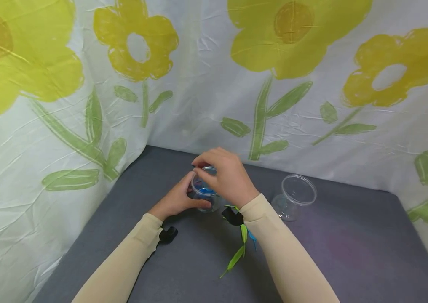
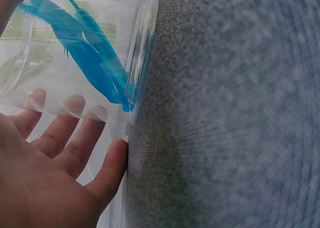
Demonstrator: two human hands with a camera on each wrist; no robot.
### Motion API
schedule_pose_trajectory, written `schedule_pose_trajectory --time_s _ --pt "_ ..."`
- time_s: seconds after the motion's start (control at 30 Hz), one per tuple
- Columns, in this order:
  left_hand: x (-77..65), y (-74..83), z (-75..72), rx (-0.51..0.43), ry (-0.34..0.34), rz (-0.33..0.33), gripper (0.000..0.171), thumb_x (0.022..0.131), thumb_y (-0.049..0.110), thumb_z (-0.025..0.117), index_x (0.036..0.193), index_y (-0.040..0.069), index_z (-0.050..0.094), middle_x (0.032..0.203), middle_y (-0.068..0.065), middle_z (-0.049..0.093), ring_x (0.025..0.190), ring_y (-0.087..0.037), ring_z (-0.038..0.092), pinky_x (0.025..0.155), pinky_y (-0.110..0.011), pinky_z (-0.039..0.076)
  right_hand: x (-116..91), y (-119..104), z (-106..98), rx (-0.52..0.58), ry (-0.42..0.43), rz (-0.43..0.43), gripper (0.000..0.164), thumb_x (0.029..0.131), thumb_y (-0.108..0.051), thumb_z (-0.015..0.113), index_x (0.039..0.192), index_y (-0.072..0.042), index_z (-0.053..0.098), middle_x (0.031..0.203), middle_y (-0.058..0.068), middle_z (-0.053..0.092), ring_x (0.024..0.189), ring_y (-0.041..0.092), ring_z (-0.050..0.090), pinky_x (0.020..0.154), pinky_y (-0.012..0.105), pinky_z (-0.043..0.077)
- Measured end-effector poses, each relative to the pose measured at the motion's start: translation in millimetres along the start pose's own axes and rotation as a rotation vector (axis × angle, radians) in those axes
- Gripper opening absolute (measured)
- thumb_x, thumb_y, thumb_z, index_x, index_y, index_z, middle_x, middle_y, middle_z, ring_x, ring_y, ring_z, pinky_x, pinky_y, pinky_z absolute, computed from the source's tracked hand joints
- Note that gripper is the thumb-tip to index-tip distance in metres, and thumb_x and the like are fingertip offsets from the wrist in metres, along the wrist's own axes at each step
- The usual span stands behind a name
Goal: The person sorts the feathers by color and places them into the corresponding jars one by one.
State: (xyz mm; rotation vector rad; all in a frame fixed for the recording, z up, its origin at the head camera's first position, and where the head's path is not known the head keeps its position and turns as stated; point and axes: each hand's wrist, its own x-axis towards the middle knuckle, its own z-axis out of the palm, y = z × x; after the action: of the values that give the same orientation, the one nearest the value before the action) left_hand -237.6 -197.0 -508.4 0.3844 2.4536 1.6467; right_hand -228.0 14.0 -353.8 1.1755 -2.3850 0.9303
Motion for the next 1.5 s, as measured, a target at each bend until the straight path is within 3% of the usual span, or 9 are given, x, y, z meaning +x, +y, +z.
schedule_pose_trajectory --time_s 0.3,0.8,1.5 --pt "0.8 1.5 0.4 -0.022 -0.016 0.045 0.098 0.088 0.035 0.093 0.162 0.050 0.031 0.158 0.009 0.045 0.145 -0.019 0.049 0.124 -0.057 0.042 -1 -1 7 0.021 -0.002 0.028 0.015 0.100 -0.019 0.080 0.115 -0.015 0.081 0.111 0.000 0.079 0.103 0.017 0.073 0.090 0.040 0.063" --pt "0.4 0.5 0.1 -0.016 -0.005 0.024 0.098 0.087 0.035 0.093 0.163 0.046 0.032 0.163 0.002 0.044 0.149 -0.023 0.047 0.125 -0.059 0.041 -4 6 14 0.069 -0.002 0.081 0.014 0.101 -0.020 0.079 0.113 -0.014 0.083 0.108 0.000 0.079 0.101 0.017 0.073 0.091 0.043 0.062" --pt "0.4 0.7 -0.3 0.012 0.009 0.001 0.102 0.083 0.044 0.095 0.164 0.040 0.033 0.163 -0.001 0.045 0.145 -0.026 0.050 0.120 -0.057 0.046 -14 23 19 0.041 -0.051 0.159 0.016 0.102 -0.022 0.078 0.117 -0.017 0.082 0.113 -0.004 0.078 0.104 0.016 0.072 0.093 0.043 0.062"
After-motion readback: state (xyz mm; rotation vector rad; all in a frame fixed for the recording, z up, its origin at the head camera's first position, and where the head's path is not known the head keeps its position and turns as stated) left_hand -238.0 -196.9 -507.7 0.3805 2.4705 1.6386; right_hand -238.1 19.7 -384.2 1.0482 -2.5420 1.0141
